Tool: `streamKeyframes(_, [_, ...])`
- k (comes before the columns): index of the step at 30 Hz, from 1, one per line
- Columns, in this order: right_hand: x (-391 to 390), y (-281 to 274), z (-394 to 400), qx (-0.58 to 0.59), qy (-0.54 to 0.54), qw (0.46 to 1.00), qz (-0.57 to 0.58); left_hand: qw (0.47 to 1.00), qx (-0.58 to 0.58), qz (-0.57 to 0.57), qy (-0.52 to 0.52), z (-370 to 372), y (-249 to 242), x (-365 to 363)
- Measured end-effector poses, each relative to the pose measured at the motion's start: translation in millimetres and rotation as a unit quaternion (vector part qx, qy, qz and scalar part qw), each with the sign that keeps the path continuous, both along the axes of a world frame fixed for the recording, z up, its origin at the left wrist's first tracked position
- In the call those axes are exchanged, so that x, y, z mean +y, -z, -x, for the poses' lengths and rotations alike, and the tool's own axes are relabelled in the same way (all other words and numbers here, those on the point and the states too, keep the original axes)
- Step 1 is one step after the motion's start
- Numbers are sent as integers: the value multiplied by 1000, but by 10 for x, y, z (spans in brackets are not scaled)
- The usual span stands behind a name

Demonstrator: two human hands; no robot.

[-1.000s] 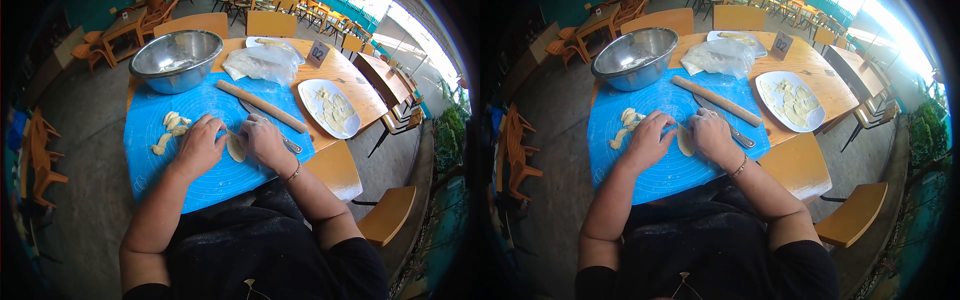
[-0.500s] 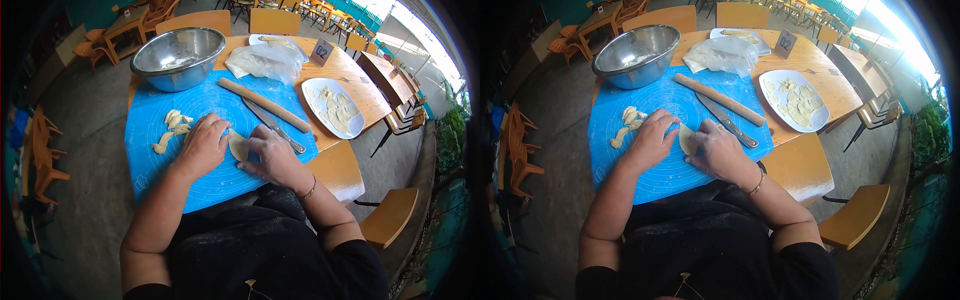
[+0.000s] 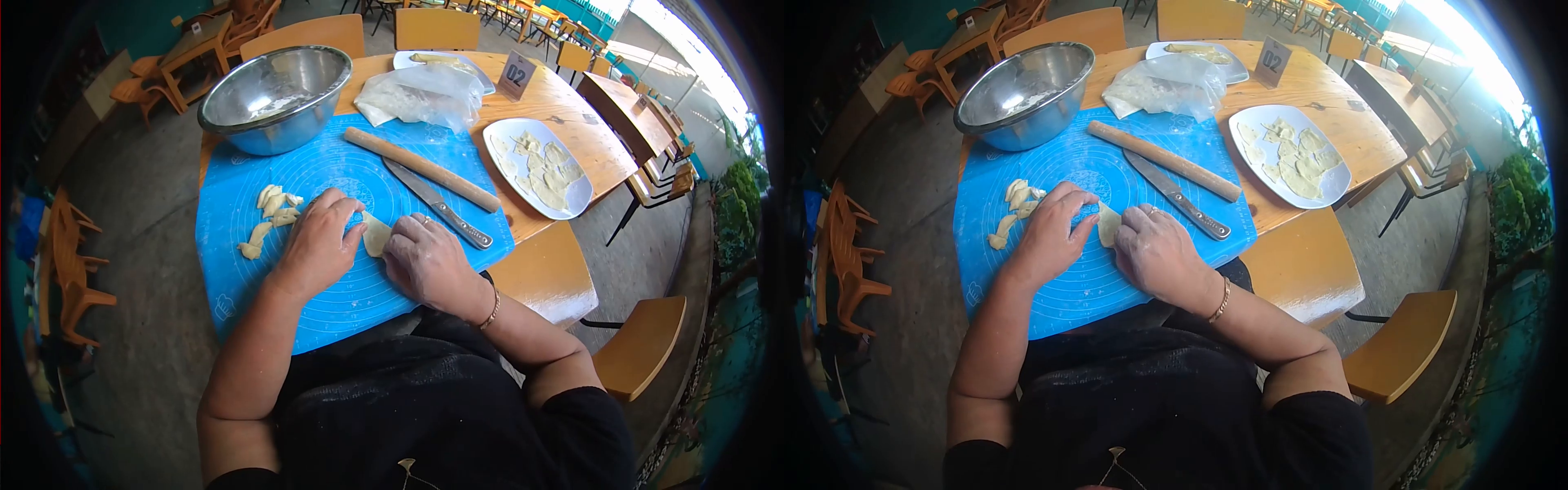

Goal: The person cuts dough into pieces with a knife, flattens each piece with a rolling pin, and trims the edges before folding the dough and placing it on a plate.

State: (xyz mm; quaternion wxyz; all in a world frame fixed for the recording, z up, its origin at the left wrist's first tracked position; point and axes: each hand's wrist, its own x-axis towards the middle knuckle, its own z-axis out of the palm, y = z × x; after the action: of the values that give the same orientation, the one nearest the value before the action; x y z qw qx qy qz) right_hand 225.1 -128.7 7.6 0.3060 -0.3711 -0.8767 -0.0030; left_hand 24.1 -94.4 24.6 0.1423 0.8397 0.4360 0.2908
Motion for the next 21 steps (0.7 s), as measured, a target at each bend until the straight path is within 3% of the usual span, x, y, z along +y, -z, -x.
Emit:
streamKeyframes(4, [263,-16,-106,133,-24,985,104,999,-22,25,-6,20,-1,12])
streamKeyframes(6, [397,-71,-169,252,-8,910,330,1000,-12,24,-9,29,-8,21])
streamKeyframes(8, [559,-104,-245,281,-17,894,349,999,-1,26,-19,27,-15,22])
streamKeyframes(10, [665,-176,-301,349,-9,811,470,1000,0,26,-18,33,-4,32])
streamKeyframes(12, [753,-225,-333,363,-7,790,493,999,0,28,-22,35,1,36])
streamKeyframes(14, [813,-239,-348,425,-51,728,536,998,-13,53,-28,36,-9,43])
streamKeyframes(18, [874,-297,-290,441,-74,692,566,991,-86,106,-10,-3,-38,84])
streamKeyframes(20, [890,-314,-274,458,-113,673,570,946,-276,145,89,-26,67,174])
streamKeyframes(21, [890,-327,-262,473,-151,652,573,947,-274,145,88,-43,44,168])
